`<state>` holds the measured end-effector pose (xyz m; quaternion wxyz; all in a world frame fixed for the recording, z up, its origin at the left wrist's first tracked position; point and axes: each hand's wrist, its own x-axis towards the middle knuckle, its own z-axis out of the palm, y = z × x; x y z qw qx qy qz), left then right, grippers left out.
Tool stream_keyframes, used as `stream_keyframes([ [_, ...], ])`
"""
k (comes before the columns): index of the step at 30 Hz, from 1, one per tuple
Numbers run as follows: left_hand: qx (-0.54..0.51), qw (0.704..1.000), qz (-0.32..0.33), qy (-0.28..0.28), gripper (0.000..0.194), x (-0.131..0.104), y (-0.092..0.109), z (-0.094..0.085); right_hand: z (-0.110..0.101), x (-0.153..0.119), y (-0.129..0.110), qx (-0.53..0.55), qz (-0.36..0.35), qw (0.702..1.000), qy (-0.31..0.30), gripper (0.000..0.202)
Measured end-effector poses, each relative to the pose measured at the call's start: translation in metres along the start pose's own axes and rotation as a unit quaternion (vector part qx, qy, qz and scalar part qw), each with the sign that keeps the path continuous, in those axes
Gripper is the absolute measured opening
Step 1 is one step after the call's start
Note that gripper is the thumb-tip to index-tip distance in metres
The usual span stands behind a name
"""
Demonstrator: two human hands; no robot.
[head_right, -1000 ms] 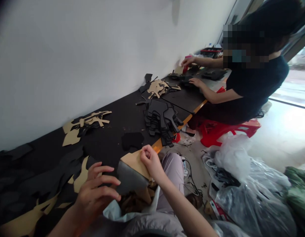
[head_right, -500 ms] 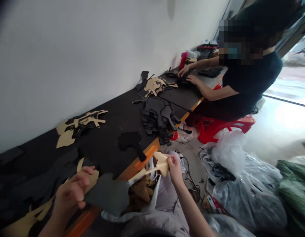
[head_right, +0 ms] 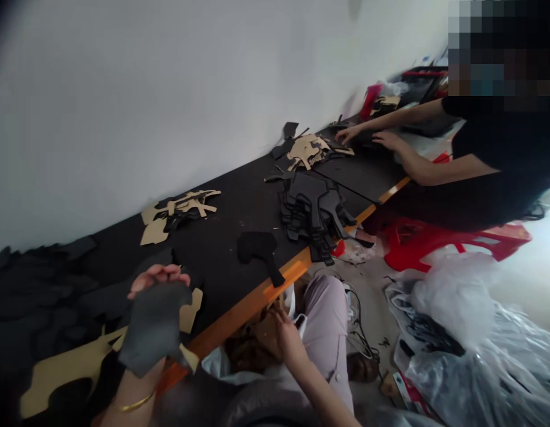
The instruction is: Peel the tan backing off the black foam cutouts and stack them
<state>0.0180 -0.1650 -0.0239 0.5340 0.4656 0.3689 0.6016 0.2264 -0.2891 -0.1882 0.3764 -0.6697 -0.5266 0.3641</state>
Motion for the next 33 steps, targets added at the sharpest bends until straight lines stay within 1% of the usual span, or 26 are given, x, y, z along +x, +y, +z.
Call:
stream_keyframes([
  [2, -0.091, 0.995, -0.013, 0.037, 0.022, -0.001, 0.0, 0.002, 0.004, 0.0, -0.019, -0.002, -0.02, 0.997, -0.076, 0.02],
  [3, -0.12, 0.992, -0.015, 0.047, 0.022, -0.002, 0.0, 0.003, 0.002, -0.002, -0.033, 0.012, -0.028, 0.994, -0.104, 0.018],
  [4, -0.13, 0.99, -0.013, 0.054, 0.024, -0.002, 0.0, 0.003, -0.002, -0.003, -0.05, 0.035, -0.044, 0.99, -0.127, 0.022],
  [6, -0.134, 0.988, -0.009, 0.071, 0.027, -0.002, 0.0, 0.004, -0.011, -0.008, -0.088, 0.137, -0.038, 0.984, -0.112, 0.027],
  [7, -0.137, 0.987, -0.005, 0.08, 0.027, -0.002, -0.001, 0.005, -0.015, -0.009, -0.108, 0.193, -0.035, 0.974, -0.117, 0.027],
  [8, -0.146, 0.986, 0.001, 0.084, 0.028, -0.001, -0.002, 0.006, -0.017, -0.009, -0.126, 0.256, -0.038, 0.956, -0.138, 0.027],
  [10, -0.183, 0.979, 0.012, 0.085, 0.027, 0.001, -0.004, 0.007, -0.016, -0.008, -0.155, 0.384, -0.026, 0.906, -0.177, 0.025],
  [12, -0.219, 0.972, 0.01, 0.084, 0.024, 0.003, -0.005, 0.008, -0.009, -0.004, -0.171, 0.477, 0.006, 0.852, -0.214, 0.03],
  [13, -0.231, 0.969, 0.006, 0.086, 0.023, 0.003, -0.004, 0.008, -0.005, -0.002, -0.175, 0.506, 0.022, 0.832, -0.227, 0.033],
  [14, -0.24, 0.967, -0.001, 0.089, 0.024, 0.004, -0.003, 0.008, 0.001, -0.001, -0.178, 0.525, 0.033, 0.818, -0.233, 0.035],
  [15, -0.246, 0.965, -0.005, 0.091, 0.025, 0.005, -0.002, 0.009, 0.006, 0.001, -0.178, 0.535, 0.04, 0.81, -0.235, 0.037],
  [16, -0.251, 0.964, -0.007, 0.089, 0.027, 0.005, -0.001, 0.009, 0.011, 0.002, -0.178, 0.539, 0.042, 0.81, -0.228, 0.037],
  [18, -0.257, 0.963, 0.004, 0.081, 0.028, 0.004, 0.001, 0.012, 0.019, 0.004, -0.176, 0.532, 0.041, 0.821, -0.204, 0.035],
  [20, -0.263, 0.962, 0.02, 0.073, 0.027, 0.003, 0.001, 0.016, 0.027, 0.004, -0.176, 0.523, 0.042, 0.832, -0.183, 0.032],
  [21, -0.267, 0.961, 0.025, 0.073, 0.025, 0.002, 0.001, 0.018, 0.03, 0.004, -0.177, 0.523, 0.045, 0.832, -0.18, 0.031],
  [23, -0.273, 0.958, 0.018, 0.086, 0.024, 0.0, 0.0, 0.021, 0.034, 0.004, -0.179, 0.537, 0.051, 0.822, -0.182, 0.031],
  [25, -0.272, 0.955, 0.0, 0.115, 0.023, 0.001, -0.002, 0.023, 0.037, 0.004, -0.182, 0.55, 0.055, 0.814, -0.177, 0.031],
  [28, -0.263, 0.953, -0.016, 0.147, 0.024, 0.004, -0.005, 0.023, 0.04, 0.005, -0.185, 0.55, 0.059, 0.817, -0.164, 0.029],
  [33, -0.264, 0.954, -0.015, 0.143, 0.026, 0.005, -0.009, 0.023, 0.043, 0.008, -0.184, 0.546, 0.064, 0.822, -0.149, 0.026],
])
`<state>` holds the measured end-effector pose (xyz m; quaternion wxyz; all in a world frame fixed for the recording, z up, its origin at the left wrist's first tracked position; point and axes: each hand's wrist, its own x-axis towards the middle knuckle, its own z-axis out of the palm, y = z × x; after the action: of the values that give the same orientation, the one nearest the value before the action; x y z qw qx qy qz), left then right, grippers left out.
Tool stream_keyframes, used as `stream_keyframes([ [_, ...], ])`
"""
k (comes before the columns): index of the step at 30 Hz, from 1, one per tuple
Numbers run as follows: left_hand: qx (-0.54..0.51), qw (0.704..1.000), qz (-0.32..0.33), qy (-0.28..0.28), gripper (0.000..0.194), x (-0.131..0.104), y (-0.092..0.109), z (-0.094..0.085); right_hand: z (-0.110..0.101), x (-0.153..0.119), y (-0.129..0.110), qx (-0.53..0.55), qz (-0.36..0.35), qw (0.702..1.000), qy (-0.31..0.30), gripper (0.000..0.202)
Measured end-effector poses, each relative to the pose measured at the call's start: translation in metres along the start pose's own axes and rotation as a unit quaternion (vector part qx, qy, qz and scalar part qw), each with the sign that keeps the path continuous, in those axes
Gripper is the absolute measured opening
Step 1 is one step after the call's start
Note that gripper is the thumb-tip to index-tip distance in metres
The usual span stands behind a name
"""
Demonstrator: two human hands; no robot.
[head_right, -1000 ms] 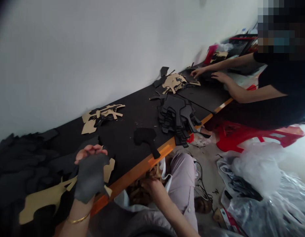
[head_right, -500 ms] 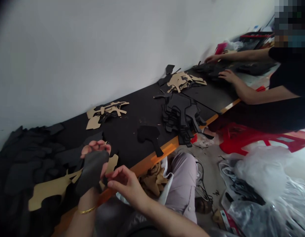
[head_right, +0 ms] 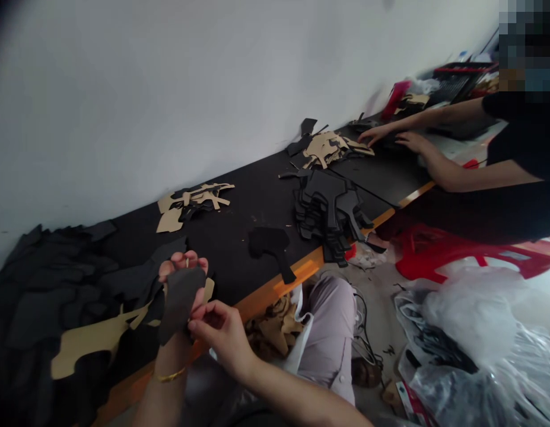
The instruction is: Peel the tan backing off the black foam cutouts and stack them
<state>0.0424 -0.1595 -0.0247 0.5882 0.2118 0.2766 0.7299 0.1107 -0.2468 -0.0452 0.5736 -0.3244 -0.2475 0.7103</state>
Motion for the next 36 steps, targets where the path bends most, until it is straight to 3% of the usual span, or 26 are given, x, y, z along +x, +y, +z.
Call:
stream_keyframes([
  [7, -0.011, 0.999, 0.001, -0.049, 0.023, 0.001, -0.007, -0.007, -0.003, 0.002, 0.004, -0.017, -0.007, 1.0, 0.007, 0.022],
  [15, -0.002, 0.998, -0.007, -0.063, 0.029, 0.006, -0.015, -0.011, -0.003, 0.006, 0.009, 0.003, -0.024, 0.999, 0.031, 0.026],
  [22, 0.007, 0.998, 0.017, -0.052, 0.036, 0.007, -0.02, -0.002, -0.006, 0.008, 0.008, -0.031, -0.021, 0.997, 0.06, 0.028],
  [28, 0.025, 1.0, -0.004, -0.018, 0.039, 0.004, -0.021, 0.001, -0.007, 0.009, 0.008, -0.039, -0.016, 0.997, 0.069, 0.029],
  [33, 0.007, 1.0, -0.016, -0.004, 0.037, 0.006, -0.023, -0.004, -0.01, 0.008, 0.01, -0.072, -0.028, 0.995, 0.065, 0.028],
  [36, -0.013, 0.999, -0.038, 0.001, 0.025, 0.01, -0.024, -0.011, -0.011, 0.006, 0.009, -0.097, -0.05, 0.993, 0.055, 0.025],
])
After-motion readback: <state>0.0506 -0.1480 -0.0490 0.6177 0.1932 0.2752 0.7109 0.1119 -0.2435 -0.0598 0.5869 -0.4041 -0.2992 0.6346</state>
